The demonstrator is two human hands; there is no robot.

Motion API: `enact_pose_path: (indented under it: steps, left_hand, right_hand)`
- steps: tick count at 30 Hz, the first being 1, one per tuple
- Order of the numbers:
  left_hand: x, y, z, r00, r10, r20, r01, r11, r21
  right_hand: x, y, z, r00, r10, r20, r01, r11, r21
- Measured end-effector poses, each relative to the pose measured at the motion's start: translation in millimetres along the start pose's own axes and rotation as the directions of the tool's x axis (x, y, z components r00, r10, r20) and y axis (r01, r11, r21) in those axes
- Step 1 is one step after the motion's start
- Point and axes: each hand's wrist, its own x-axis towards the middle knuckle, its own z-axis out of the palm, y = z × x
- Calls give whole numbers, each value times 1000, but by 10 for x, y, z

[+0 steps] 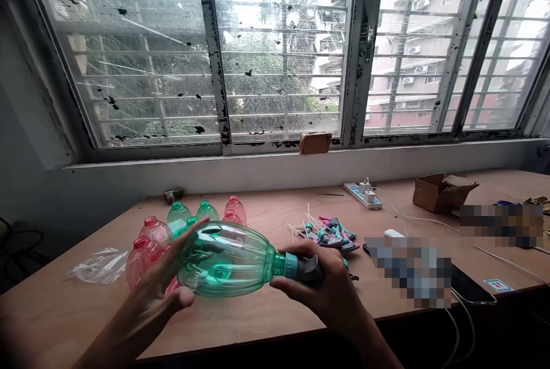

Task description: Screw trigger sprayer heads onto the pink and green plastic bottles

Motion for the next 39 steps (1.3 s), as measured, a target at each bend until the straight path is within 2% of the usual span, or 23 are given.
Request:
enact_pose_path:
  steps: [2,4,8,13,16,19,21,25,27,29,33,36,39]
  left_hand:
    - [-4,14,1,999,23,-32,-25,999,-43]
    - [-16,54,7,995,94,-36,-97,991,-93]
    - [-49,127,9,979,197,45,-195,980,-46]
    - [-76,86,11,992,127,0,-126,982,140]
    - [-74,73,15,998,68,7,-68,996,60]
    - [-52,98,20,999,15,-33,-17,999,-47]
    - [-36,115,18,998,42,-42,-45,996,-75]
    - [-50,118,1,984,178,7,-177,982,-67]
    - [-84,119,0,989,147,-14,-147,988,-46]
    - [-115,138,14,996,64,-61,-67,996,-50]
    - [-103,233,68,995,-46,-91,27,979,-200]
    - [-56,283,96,994,-47,-97,15,953,-302]
    - [-51,232,76,997,-5,-80,-20,952,-304]
  right_hand:
    - [5,8,-5,1000,-13,4,13,1000,20]
    - [7,0,-7,1000,2,-13,-2,999,33]
    - [3,-48,1,998,57,-27,-54,995,81]
    - [-7,-73,18,997,69,-36,-66,994,87]
    - [-14,-44,23,997,38,-60,-36,999,30]
    - [-21,10,20,999,4,-48,-4,1000,-9]
    - [-24,48,16,1000,-12,-26,12,1000,-12]
    - [-28,68,17,999,26,-32,-27,1000,-13]
    - [-28,50,23,997,56,-43,-56,998,-7]
    - [-28,25,31,997,60,-48,-60,998,1]
    - [-27,-7,45,996,51,-69,-51,999,6]
    - [-28,-9,50,996,49,-74,-49,999,11]
    - [-31,2,51,994,68,-83,-67,998,22]
